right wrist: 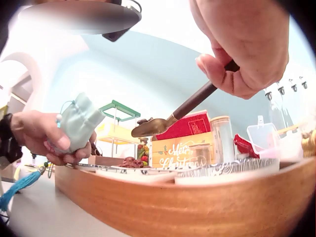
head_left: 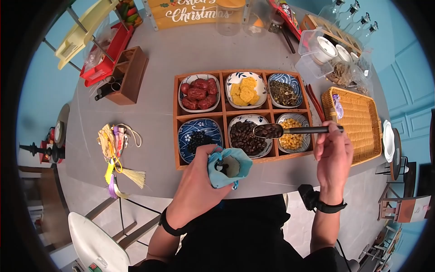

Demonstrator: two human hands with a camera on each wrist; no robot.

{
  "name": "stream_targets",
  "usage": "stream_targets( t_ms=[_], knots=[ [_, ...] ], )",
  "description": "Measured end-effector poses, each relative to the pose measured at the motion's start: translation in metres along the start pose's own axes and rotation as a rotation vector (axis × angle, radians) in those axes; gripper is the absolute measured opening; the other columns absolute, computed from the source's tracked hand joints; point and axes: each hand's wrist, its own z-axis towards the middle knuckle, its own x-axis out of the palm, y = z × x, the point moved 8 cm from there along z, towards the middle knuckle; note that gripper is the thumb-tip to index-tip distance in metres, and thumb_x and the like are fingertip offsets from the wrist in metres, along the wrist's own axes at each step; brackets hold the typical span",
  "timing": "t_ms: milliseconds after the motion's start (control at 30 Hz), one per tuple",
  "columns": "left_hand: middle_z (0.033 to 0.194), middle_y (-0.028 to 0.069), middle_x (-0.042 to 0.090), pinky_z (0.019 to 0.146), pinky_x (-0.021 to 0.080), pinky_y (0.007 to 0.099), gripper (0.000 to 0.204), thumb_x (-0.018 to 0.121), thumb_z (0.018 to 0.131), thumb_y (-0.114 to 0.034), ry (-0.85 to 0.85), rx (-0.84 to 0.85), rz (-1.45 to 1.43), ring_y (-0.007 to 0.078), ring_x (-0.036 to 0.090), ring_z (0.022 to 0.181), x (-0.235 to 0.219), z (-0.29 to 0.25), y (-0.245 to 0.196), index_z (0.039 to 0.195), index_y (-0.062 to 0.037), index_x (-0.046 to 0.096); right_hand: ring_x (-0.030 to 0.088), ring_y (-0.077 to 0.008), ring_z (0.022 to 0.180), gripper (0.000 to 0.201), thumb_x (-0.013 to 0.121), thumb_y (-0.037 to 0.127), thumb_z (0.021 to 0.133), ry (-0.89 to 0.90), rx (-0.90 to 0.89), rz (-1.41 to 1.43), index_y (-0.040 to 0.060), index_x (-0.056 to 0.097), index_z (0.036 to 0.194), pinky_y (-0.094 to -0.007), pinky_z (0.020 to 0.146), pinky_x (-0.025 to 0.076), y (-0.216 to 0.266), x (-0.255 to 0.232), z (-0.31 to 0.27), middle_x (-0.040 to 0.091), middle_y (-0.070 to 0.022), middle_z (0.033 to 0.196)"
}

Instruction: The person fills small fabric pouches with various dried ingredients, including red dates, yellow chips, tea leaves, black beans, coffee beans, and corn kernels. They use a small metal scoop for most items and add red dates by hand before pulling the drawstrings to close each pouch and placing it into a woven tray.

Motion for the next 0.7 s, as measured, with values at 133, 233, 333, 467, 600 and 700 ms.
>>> stream_targets(
  t_ms=[133, 233, 333, 467, 600, 700],
  knots=[
    [0.110, 0.0224, 0.060, 0.088, 0.049, 0.0410, 0.067, 0.080, 0.071, -0.010, -0.005, 0.013, 0.051, 0.0385, 0.061, 0.104, 0.000, 0.002, -0.007, 0.124, 0.0001, 0.041, 0.048, -0.0072, 0.049, 0.022, 0.050, 0.016, 0.099, 0.049, -0.112, -0.050, -0.0035, 0.058, 0.102, -0.0197, 0.041, 0.036, 0.039, 0.007, -0.013, 0.059, -0.0043, 0.069],
    [0.106, 0.0161, 0.063, 0.085, 0.050, 0.0379, 0.065, 0.080, 0.073, -0.015, -0.005, 0.062, 0.093, 0.0304, 0.064, 0.100, 0.002, 0.006, -0.008, 0.123, -0.0035, 0.040, 0.049, -0.0066, 0.051, 0.021, 0.051, 0.015, 0.099, 0.137, -0.147, -0.111, -0.0036, 0.059, 0.103, -0.0193, 0.045, 0.038, 0.059, 0.027, -0.030, 0.059, -0.0050, 0.069],
    [0.106, 0.0167, 0.063, 0.085, 0.050, 0.0376, 0.064, 0.080, 0.074, -0.016, -0.018, 0.094, 0.076, 0.0303, 0.065, 0.100, 0.006, 0.007, -0.011, 0.122, -0.0031, 0.040, 0.055, -0.0079, 0.061, 0.014, 0.054, 0.006, 0.095, 0.333, -0.142, -0.409, -0.0023, 0.058, 0.105, -0.0216, 0.058, 0.047, 0.064, 0.066, -0.057, 0.061, -0.0063, 0.078],
    [0.104, 0.0132, 0.063, 0.086, 0.050, 0.0350, 0.062, 0.080, 0.073, -0.014, -0.042, 0.072, 0.012, 0.0260, 0.064, 0.098, 0.003, 0.006, -0.006, 0.121, -0.0032, 0.042, 0.056, -0.0122, 0.067, 0.016, 0.048, 0.004, 0.094, 0.414, -0.385, -0.248, -0.0039, 0.056, 0.106, -0.0237, 0.061, 0.048, 0.077, 0.051, -0.054, 0.060, -0.0125, 0.086],
    [0.102, 0.0086, 0.061, 0.085, 0.049, 0.0315, 0.061, 0.080, 0.070, -0.008, -0.077, 0.077, -0.075, 0.0220, 0.063, 0.095, -0.001, 0.004, 0.005, 0.119, -0.0040, 0.043, 0.057, -0.0112, 0.069, 0.019, 0.048, 0.006, 0.096, 0.299, -0.295, -0.280, -0.0014, 0.057, 0.111, -0.0245, 0.064, 0.048, 0.054, 0.029, -0.023, 0.062, -0.0094, 0.088],
    [0.104, 0.0091, 0.058, 0.085, 0.049, 0.0313, 0.062, 0.079, 0.067, -0.005, 0.030, 0.202, 0.023, 0.0215, 0.061, 0.099, 0.003, 0.002, -0.012, 0.119, -0.0046, 0.045, 0.058, -0.0088, 0.079, 0.020, 0.048, 0.006, 0.098, 0.345, -0.158, -0.335, 0.0015, 0.057, 0.116, -0.0229, 0.071, 0.047, 0.016, 0.031, -0.008, 0.063, -0.0052, 0.093]
  ],
)
